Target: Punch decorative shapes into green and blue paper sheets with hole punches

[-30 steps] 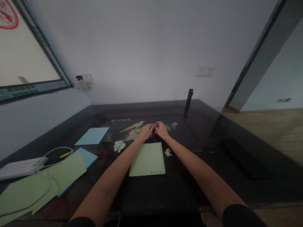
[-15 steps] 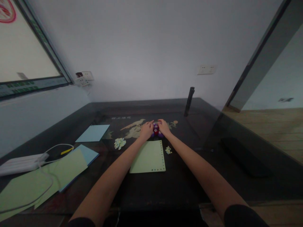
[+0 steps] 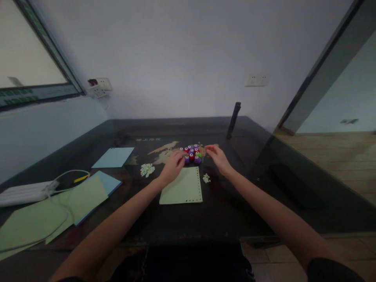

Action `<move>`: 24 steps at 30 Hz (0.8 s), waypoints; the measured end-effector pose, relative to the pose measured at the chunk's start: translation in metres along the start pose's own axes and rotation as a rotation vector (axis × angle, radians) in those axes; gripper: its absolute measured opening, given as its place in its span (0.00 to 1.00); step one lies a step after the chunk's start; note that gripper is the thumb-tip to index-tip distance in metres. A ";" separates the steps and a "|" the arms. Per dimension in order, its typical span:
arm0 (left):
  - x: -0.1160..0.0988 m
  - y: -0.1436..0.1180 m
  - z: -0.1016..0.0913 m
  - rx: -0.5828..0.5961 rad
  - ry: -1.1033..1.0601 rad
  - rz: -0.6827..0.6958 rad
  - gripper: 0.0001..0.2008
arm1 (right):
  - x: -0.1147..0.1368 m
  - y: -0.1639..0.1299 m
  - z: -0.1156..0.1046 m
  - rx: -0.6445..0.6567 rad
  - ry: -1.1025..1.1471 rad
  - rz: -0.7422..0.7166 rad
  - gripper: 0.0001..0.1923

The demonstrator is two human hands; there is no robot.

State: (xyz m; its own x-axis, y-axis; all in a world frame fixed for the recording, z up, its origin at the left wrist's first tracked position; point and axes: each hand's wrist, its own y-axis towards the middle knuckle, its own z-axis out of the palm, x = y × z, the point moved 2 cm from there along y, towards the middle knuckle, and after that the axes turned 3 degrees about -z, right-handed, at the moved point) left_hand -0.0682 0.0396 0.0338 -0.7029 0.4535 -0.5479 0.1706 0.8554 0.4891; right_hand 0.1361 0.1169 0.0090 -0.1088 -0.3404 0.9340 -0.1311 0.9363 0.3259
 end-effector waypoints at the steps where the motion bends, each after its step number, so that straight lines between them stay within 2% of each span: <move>1: -0.012 -0.011 0.000 0.081 0.022 0.062 0.15 | 0.006 -0.011 -0.003 0.024 0.013 -0.011 0.12; 3: -0.028 -0.029 0.004 0.204 0.084 0.139 0.13 | 0.014 -0.032 -0.007 0.067 0.023 -0.013 0.11; 5: -0.032 -0.038 0.007 0.198 0.113 0.123 0.12 | 0.017 -0.048 -0.009 0.067 0.005 -0.035 0.10; 7: -0.022 -0.037 0.005 0.122 0.090 0.040 0.13 | 0.017 -0.057 -0.009 0.065 -0.007 -0.031 0.11; 10: 0.006 -0.031 -0.007 0.010 0.055 -0.075 0.14 | 0.017 -0.059 -0.009 0.090 -0.002 0.008 0.11; 13: 0.036 -0.027 -0.018 0.020 0.137 -0.153 0.14 | 0.021 -0.057 -0.011 0.137 -0.122 -0.061 0.10; 16: 0.056 -0.028 -0.021 0.041 0.284 -0.200 0.13 | 0.024 -0.056 -0.014 0.157 -0.295 -0.167 0.10; 20: 0.064 -0.031 -0.023 0.051 0.360 -0.238 0.12 | 0.018 -0.059 -0.010 0.264 -0.400 -0.211 0.08; 24: 0.059 -0.032 -0.026 0.141 0.371 -0.297 0.11 | 0.014 -0.063 -0.001 0.363 -0.479 -0.277 0.08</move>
State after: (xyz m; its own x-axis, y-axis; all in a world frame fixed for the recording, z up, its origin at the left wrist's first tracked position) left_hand -0.1333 0.0324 0.0036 -0.9293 0.0870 -0.3590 -0.0010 0.9713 0.2380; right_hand 0.1437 0.0530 0.0013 -0.4386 -0.6439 0.6269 -0.5320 0.7483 0.3963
